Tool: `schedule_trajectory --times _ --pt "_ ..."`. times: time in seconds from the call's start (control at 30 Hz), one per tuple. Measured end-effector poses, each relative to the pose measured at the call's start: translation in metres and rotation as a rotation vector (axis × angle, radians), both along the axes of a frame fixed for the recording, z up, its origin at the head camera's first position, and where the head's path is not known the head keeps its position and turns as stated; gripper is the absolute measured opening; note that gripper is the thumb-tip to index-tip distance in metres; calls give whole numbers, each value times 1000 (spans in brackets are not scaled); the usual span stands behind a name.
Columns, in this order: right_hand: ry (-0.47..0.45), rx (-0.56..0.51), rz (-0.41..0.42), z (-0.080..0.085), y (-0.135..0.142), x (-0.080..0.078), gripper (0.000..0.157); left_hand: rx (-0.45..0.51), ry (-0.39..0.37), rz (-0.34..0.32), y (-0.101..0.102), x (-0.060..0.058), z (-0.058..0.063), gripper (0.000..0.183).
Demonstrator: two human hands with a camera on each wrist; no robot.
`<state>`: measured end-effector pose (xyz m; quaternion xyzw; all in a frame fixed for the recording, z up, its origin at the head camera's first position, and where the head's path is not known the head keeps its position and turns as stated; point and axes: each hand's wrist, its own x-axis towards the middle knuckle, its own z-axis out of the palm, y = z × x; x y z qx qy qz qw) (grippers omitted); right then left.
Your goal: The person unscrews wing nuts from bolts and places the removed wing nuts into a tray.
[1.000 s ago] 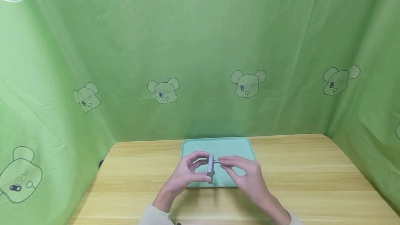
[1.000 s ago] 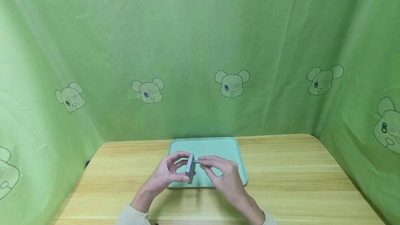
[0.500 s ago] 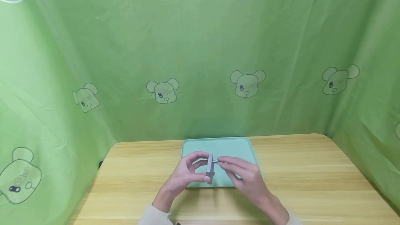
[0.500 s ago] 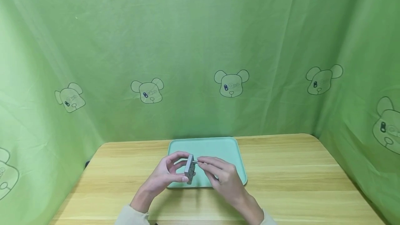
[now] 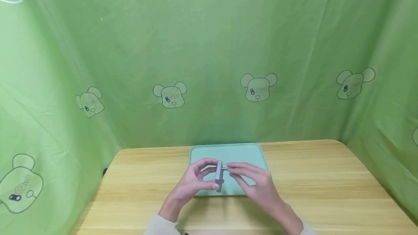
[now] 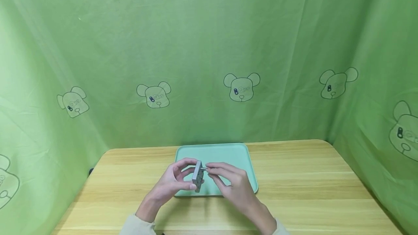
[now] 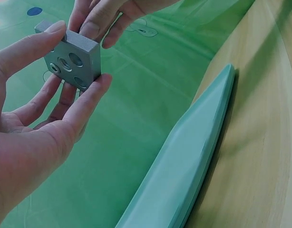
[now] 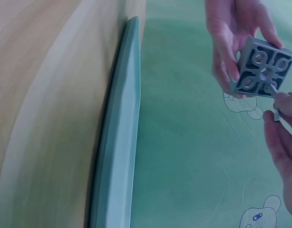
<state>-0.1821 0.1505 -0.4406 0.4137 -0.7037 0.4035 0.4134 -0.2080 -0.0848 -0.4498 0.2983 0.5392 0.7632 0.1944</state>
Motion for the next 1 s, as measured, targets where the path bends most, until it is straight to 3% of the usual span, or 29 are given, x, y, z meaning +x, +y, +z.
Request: schedule_trajectory --times 0.2,0.4,0.5,0.83,1.0 --pt "-258 -54 22 3 2 6 34 -10 8 20 0 0 1 65" --pt "-697 -203 69 7 4 12 20 -38 17 41 0 1 1 65" --pt "-847 -279 78 9 4 13 18 -55 28 47 1 1 0 66" --pt "-1221 -405 213 12 10 9 42 -104 36 67 3 2 2 68" --pt "-1329 -418 244 12 12 7 48 -137 46 85 3 3 4 68"
